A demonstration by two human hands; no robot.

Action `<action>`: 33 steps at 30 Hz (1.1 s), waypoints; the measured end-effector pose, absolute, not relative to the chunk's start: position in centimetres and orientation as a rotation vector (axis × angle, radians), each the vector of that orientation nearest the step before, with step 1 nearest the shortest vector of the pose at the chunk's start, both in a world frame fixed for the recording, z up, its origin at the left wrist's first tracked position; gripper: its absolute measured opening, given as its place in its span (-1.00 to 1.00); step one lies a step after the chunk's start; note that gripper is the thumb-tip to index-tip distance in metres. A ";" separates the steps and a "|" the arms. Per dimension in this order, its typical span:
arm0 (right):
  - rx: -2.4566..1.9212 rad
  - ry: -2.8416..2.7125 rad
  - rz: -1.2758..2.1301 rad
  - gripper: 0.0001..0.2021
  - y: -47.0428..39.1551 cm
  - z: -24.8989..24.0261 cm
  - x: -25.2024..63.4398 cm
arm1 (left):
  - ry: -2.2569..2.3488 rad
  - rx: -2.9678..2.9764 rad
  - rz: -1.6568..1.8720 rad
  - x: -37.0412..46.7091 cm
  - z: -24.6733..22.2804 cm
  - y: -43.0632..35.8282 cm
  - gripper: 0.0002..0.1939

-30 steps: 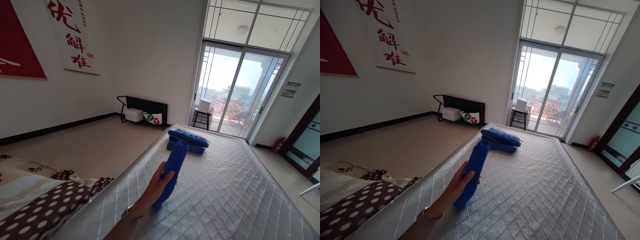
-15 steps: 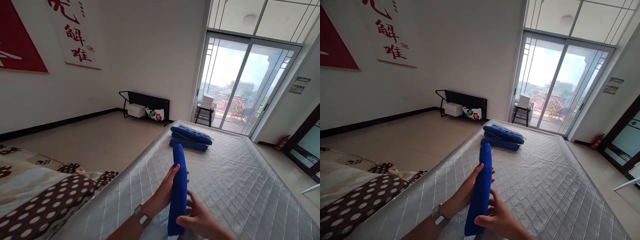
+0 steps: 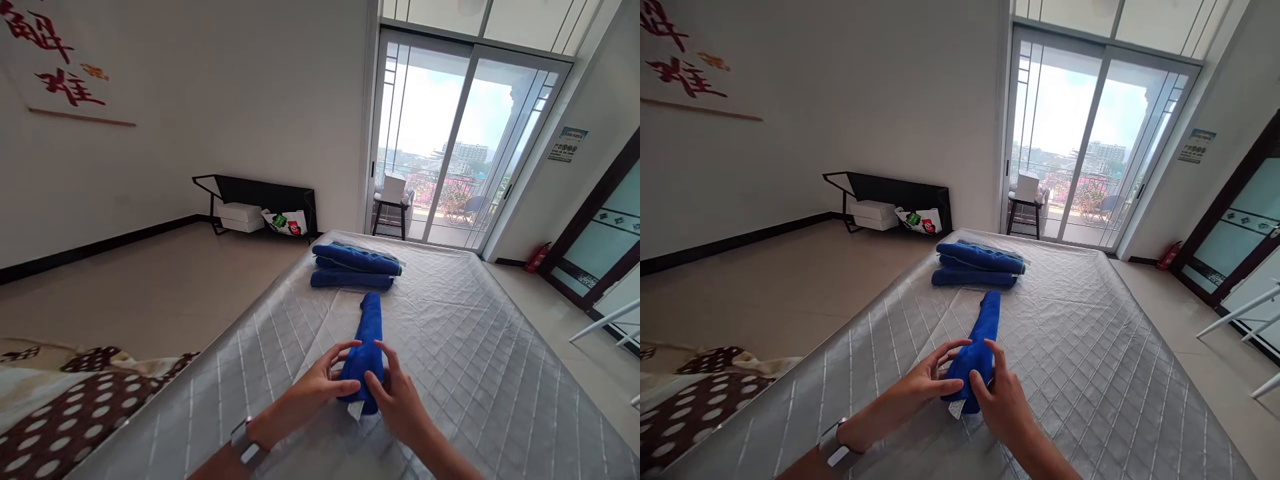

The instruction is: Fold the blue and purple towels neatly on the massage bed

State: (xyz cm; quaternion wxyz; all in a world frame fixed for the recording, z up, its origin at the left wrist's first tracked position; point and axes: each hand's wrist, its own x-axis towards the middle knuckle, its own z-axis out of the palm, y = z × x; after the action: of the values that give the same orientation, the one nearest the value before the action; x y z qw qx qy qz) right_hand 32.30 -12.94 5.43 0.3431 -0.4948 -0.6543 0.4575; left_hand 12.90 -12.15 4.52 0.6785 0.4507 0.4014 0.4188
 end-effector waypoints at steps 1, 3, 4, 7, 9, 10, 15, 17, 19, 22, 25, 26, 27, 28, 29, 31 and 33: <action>-1.342 -1.815 1.033 -0.51 -13.3 5.8 32.4 | 0.894 1.023 0.961 12.8 4.4 -12.2 -0.12; -1.388 -1.993 0.815 -0.67 -13.8 6.6 32.5 | 0.888 1.049 0.999 12.7 4.5 -12.4 -0.13; -1.390 -2.052 0.767 -0.69 -14.0 6.9 32.5 | 0.898 1.061 1.022 12.7 4.7 -12.6 -0.13; -1.371 -2.109 0.782 -0.67 -14.1 7.5 32.5 | 0.928 1.095 1.059 12.8 5.4 -12.9 -0.16; -1.341 -2.061 0.858 -0.66 -14.0 7.5 32.6 | 0.929 1.117 1.051 12.9 6.0 -13.1 -0.21; -1.318 -2.034 0.903 -0.65 -13.9 7.4 32.6 | 0.928 1.125 1.046 12.9 6.2 -13.1 -0.24; -1.269 -1.951 0.959 -0.64 -13.7 6.8 32.3 | 0.946 1.132 1.064 13.2 6.7 -13.1 -0.44; -1.277 -1.932 0.941 -0.75 -13.8 6.7 32.1 | 0.952 1.112 1.063 13.2 6.7 -13.0 -0.52; -1.269 -1.917 0.958 -0.81 -13.7 6.7 31.9 | 0.964 1.118 1.067 13.2 6.7 -12.9 -0.58; -1.249 -1.824 1.042 -0.76 -13.4 6.5 31.8 | 1.001 1.214 1.091 13.1 6.6 -12.6 -0.68; -1.218 -1.656 1.164 -0.73 -12.9 6.0 31.7 | 1.066 1.302 1.124 12.9 6.3 -12.4 -0.74; -1.198 -1.598 1.204 -0.74 -12.8 5.8 31.7 | 1.085 1.308 1.146 12.8 6.2 -12.3 -0.75; -1.176 -1.541 1.241 -0.74 -12.7 5.7 31.7 | 1.101 1.302 1.177 12.7 6.1 -12.1 -0.77; -1.153 -1.488 1.272 -0.75 -12.6 5.6 31.7 | 1.115 1.286 1.211 12.5 6.0 -12.0 -0.78; -1.133 -1.437 1.295 -0.76 -12.5 5.5 31.7 | 1.131 1.262 1.243 12.2 6.0 -11.8 -0.78; -1.098 -1.344 1.322 -0.77 -12.3 5.5 31.8 | 1.183 1.203 1.308 11.5 5.9 -11.4 -0.76; -1.060 -1.250 1.339 -0.76 -12.2 5.7 31.9 | 1.268 1.144 1.396 10.5 5.8 -10.8 -0.73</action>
State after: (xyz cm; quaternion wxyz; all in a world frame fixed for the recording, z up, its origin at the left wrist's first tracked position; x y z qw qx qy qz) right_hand 31.91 -12.18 5.65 0.4905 -0.4365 -0.5147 0.5513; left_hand 10.54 -10.76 5.82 0.4512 0.4628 0.5131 0.5648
